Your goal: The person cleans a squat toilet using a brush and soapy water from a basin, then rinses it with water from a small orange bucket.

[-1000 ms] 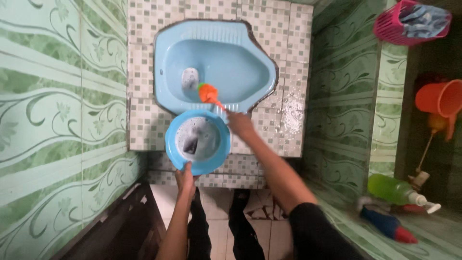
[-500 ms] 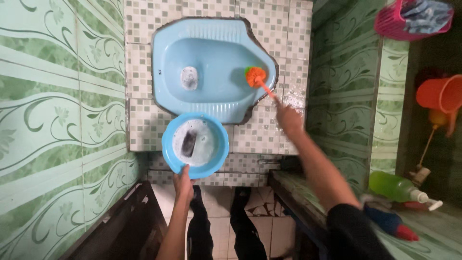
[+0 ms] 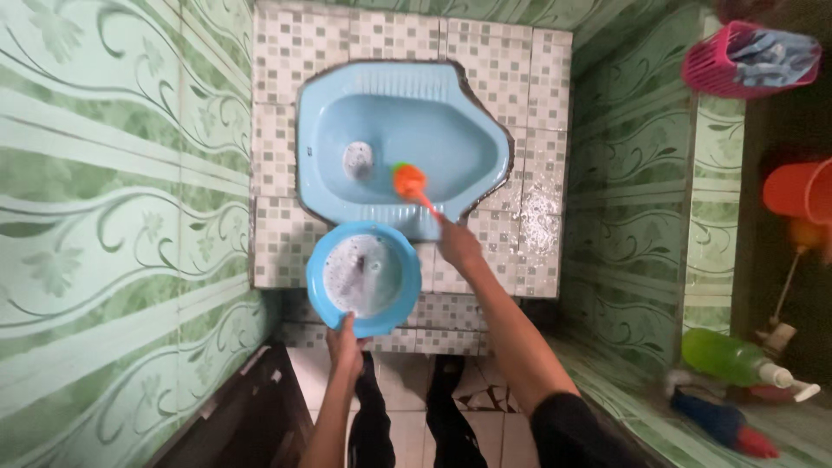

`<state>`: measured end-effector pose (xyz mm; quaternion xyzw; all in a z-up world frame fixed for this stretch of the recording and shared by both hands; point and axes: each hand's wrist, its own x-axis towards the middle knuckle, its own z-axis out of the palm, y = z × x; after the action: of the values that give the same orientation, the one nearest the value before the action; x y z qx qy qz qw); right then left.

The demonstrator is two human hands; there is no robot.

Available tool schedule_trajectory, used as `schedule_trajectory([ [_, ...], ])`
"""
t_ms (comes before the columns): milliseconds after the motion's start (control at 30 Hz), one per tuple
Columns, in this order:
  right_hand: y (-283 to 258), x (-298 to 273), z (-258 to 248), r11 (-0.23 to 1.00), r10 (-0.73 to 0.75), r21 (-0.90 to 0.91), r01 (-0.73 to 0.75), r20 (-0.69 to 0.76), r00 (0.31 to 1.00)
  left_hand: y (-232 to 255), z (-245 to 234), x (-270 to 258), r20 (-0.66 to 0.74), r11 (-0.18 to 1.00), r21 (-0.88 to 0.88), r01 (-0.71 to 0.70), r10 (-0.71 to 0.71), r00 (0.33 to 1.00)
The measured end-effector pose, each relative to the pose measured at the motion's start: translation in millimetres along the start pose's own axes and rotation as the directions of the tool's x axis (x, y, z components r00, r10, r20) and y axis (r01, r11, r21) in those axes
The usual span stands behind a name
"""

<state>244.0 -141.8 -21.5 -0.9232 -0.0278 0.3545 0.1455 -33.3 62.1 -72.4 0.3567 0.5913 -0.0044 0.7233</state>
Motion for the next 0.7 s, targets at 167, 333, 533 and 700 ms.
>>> schedule_trajectory([
  [167, 59, -24, -19, 0.999, 0.039, 0.032, -0.032, -0.251, 0.967, 16, 34, 8, 0.039, 0.997, 0.03, 0.067, -0.068, 0.997],
  [333, 79, -24, 9, 0.997, 0.067, 0.046, -0.057, -0.271, 0.96, 24, 68, 17, 0.05, 0.999, 0.032, 0.002, -0.004, 0.999],
  [533, 13, -13, 61, 0.973, -0.09, 0.168, 0.156, -0.348, 0.933, 32, 102, 6, 0.007, 0.997, -0.079, -0.021, 0.021, 1.0],
  [700, 26, -14, 32, 0.978, 0.035, 0.208, 0.031, -0.304, 0.952, 38, 117, 5, -0.036, 0.999, -0.05, -0.003, 0.001, 0.999],
])
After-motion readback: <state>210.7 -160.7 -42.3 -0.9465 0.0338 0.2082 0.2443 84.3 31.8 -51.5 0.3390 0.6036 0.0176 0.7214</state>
